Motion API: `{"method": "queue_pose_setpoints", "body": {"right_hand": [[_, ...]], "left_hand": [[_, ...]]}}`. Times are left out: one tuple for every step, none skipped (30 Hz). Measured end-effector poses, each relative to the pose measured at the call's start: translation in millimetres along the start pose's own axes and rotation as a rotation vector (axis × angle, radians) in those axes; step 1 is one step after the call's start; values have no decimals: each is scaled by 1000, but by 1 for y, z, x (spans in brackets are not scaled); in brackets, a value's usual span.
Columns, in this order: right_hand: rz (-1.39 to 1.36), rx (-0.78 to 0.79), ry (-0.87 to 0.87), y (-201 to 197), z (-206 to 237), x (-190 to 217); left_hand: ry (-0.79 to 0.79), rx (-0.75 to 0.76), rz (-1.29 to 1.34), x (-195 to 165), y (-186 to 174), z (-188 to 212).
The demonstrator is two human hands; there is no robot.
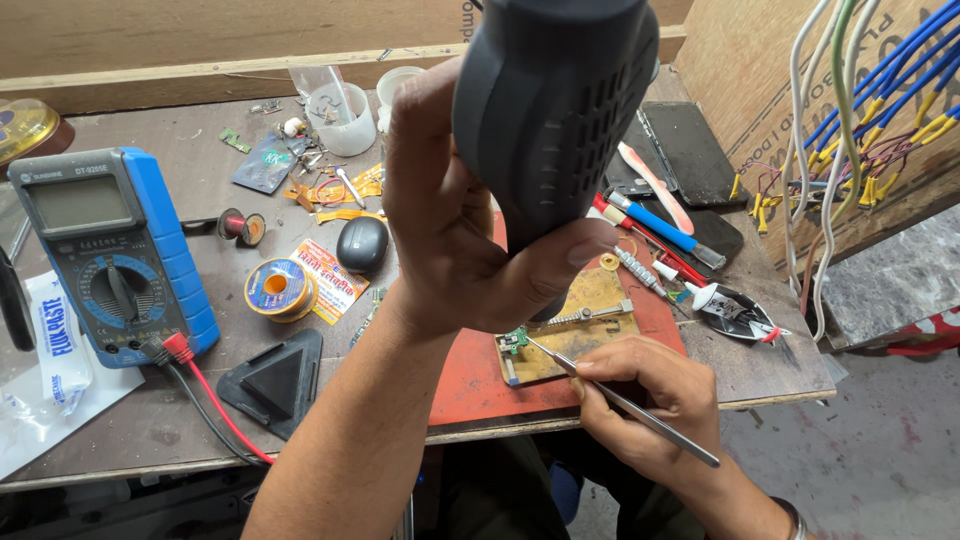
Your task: The person uses a hot air gun and tweezers to remove a small component from a circuit board. They then apply a paste from a tube onto the board and continue to adjust the component with tweezers.
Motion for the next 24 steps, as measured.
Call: {"method": "queue_pose_setpoints", "body": {"right_hand": [[-5, -1, 0, 0, 0, 0], [-9, -2, 1, 0, 0, 0], [-6, -2, -2, 0, 0, 0], [-2, -2, -5, 0, 0, 0], [1, -3, -9, 0, 0, 0], [3, -1, -7, 0, 0, 0], [5, 0, -5, 0, 0, 0], [7, 2, -3, 0, 0, -1], [0, 4, -7, 0, 0, -1], [-8, 5, -10, 0, 0, -1], [-15, 7, -13, 1, 0, 0], [-11, 6, -12, 1, 0, 0], [-7, 5, -12, 1, 0, 0], [-4, 5, -11, 1, 0, 0], [-5, 5, -13, 1, 0, 0], [-6, 6, -16, 1, 0, 1], [-7, 6, -18, 1, 0, 1], [-10, 7, -17, 1, 0, 1], [-13, 8, -17, 1, 0, 1], [-16, 9, -16, 2, 0, 1], [-12, 12, -17, 2, 0, 1], [-8, 14, -18, 1, 0, 1], [-4, 17, -18, 1, 0, 1], [-8, 13, -15, 1, 0, 1]], "left_hand": [[4, 5, 6, 0, 0, 0], [6, 8, 8, 0, -1, 0], [8, 12, 10, 0, -1, 1], [10, 12, 6, 0, -1, 1], [5, 13, 12, 0, -1, 1], [0, 15, 18, 0, -1, 1], [-13, 16, 34, 0, -1, 1], [-19, 17, 41, 0, 0, 1], [-26, 19, 49, 0, 0, 2], [-26, 20, 48, 1, 0, 2], [-25, 22, 49, 1, 0, 2], [-23, 23, 50, 1, 0, 2], [-21, 24, 51, 1, 0, 2], [-25, 25, 60, 1, 0, 2], [-30, 26, 69, 1, 0, 2], [-41, 27, 85, 1, 0, 2], [-43, 28, 86, 1, 0, 2], [-44, 28, 87, 1, 0, 2], [-37, 28, 74, 1, 0, 2], [-37, 27, 69, 1, 0, 1], [-38, 27, 63, 0, 0, 1], [-46, 25, 65, 0, 0, 1], [-48, 25, 67, 0, 0, 1], [-51, 25, 69, 0, 1, 1]]}}
Point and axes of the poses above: each hand's wrist, its own z-axis away from the middle knuckle, its own y-axis out of the palm, x = y × z, the point moved 3 cm from there along -z, towards the middle knuckle, and after that the axes turned 7 degrees about -x, right-handed, at the moved point
